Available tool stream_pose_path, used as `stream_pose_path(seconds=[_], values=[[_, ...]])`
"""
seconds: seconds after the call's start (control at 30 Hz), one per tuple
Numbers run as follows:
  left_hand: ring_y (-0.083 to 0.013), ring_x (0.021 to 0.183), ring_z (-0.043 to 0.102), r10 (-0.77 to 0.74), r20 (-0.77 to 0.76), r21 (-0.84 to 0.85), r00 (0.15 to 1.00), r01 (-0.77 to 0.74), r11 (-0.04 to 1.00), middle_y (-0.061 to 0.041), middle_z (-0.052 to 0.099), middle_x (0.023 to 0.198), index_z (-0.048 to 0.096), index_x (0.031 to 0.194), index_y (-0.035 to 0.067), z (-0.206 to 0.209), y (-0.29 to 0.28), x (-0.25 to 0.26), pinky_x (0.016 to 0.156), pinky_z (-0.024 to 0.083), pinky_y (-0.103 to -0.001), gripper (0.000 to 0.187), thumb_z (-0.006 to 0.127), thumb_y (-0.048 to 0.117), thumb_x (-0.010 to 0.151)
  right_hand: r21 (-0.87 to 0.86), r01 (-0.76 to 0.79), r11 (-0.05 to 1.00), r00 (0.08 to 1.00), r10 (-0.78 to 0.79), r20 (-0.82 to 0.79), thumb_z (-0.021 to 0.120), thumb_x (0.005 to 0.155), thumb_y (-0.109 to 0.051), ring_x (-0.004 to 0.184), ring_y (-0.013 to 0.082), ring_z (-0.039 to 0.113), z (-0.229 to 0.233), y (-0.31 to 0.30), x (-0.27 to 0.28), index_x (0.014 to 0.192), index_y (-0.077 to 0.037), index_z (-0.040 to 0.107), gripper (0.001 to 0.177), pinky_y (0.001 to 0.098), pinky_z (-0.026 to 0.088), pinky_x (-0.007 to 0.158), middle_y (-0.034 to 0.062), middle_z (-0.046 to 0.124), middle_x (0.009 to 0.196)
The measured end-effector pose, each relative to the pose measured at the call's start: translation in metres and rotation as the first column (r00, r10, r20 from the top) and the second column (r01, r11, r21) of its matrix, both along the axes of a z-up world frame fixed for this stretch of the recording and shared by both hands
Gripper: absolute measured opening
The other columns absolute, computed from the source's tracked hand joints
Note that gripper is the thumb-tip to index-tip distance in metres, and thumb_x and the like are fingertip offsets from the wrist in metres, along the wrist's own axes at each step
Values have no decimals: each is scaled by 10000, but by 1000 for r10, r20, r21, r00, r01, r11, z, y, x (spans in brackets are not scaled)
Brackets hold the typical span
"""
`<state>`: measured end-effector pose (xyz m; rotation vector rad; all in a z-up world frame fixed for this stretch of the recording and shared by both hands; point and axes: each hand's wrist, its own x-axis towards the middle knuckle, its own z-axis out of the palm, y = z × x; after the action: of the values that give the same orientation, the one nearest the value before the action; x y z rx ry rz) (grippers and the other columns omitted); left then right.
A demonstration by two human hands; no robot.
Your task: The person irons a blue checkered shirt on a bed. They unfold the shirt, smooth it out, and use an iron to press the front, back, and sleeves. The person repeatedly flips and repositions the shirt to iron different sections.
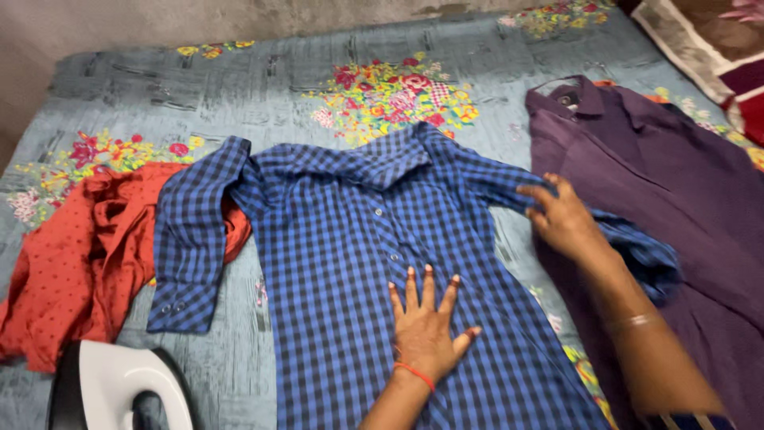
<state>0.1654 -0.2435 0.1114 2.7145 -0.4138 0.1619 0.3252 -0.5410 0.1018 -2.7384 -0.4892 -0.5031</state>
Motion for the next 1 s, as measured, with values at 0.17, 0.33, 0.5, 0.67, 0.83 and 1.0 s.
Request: stream_pose_path(seconds=[0.17,0.33,0.5,0.67,0.83,1.0], values=[[-362,1196,526,119,-59,-222,991,-130,966,-146,610,1181,543,1386,88,-12,12,50,1129,330,-571,665,657,525,897,115,308,944,835,-211,-508,660,914,-101,985,421,699,-36,8,102,1331,-228,666,436,490,583,841,252,696,1037],[-395,1315,452,219,57,-229,974,-201,952,-190,561,1302,559,1326,26,-28,22,75,1153,230,-634,598,675,382,860,41,194,980,981,-194,-16,672,902,-44,877,324,746,-42,-42,162,1132,-111,750,252,445,592,859,180,735,935],[-475,1488,140,217,-35,-99,976,-219,971,-268,271,1582,485,1448,126,-26,21,80,1132,5,-733,681,655,412,854,-94,224,970,967,-209,146,712,766,-61,1244,460,570,-52,-47,205,1193,-140,784,440,487,464,1080,325,585,1268],[-474,1491,123,211,-11,-87,977,-211,974,-249,223,1610,423,1514,161,-21,24,79,1130,5,-731,755,633,477,862,-201,326,924,927,-271,258,807,775,-176,1255,405,578,-22,24,177,1217,-197,763,444,460,480,1060,190,599,1382],[-431,1504,125,203,-75,-85,976,-209,974,-209,207,1630,396,1521,153,-15,33,69,1156,14,-693,813,663,523,849,71,-250,966,787,245,-567,920,704,-340,832,252,701,4,136,166,1512,-154,426,965,435,576,741,200,703,1116],[-404,1549,115,206,-163,-101,965,-224,969,-183,188,1685,335,1585,130,-9,40,68,1151,5,-684,953,702,555,815,-131,-32,991,874,-36,-484,626,1054,-212,915,199,787,3,204,208,1312,-130,686,277,301,575,819,125,839,1036]])
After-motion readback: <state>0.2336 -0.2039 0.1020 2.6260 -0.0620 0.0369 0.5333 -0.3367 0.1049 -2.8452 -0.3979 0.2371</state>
